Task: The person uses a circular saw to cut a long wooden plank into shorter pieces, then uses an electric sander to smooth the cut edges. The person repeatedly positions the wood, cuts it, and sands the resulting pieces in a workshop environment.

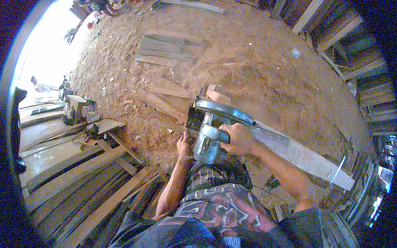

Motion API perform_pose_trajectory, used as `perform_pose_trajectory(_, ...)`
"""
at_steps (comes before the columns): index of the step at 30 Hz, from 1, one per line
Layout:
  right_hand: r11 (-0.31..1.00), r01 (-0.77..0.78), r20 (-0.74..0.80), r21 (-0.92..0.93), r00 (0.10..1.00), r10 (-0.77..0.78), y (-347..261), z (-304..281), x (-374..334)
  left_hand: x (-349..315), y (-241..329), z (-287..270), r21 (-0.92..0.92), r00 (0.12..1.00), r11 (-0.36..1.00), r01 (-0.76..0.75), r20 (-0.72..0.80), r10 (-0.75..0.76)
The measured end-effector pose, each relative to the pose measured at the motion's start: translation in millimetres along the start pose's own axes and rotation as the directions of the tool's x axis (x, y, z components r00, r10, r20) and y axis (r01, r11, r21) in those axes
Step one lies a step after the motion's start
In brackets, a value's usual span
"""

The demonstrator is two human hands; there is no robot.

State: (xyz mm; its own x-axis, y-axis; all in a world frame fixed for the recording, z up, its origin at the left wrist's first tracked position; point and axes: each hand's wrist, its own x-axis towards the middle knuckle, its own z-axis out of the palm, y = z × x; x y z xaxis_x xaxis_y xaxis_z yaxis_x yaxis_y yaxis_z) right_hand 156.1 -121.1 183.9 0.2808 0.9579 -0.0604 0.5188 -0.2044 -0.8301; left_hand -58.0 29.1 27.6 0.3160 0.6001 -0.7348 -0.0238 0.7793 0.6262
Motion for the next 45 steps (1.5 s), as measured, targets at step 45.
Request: perform_pose_trajectory(45, 0.992, 0.123, -0.066, 0.03, 0.991, -0.121, 7, 17, 3, -6, 2, 0, 0.108, 0.976, 0.985, -0.138, -0.156, 0.154)
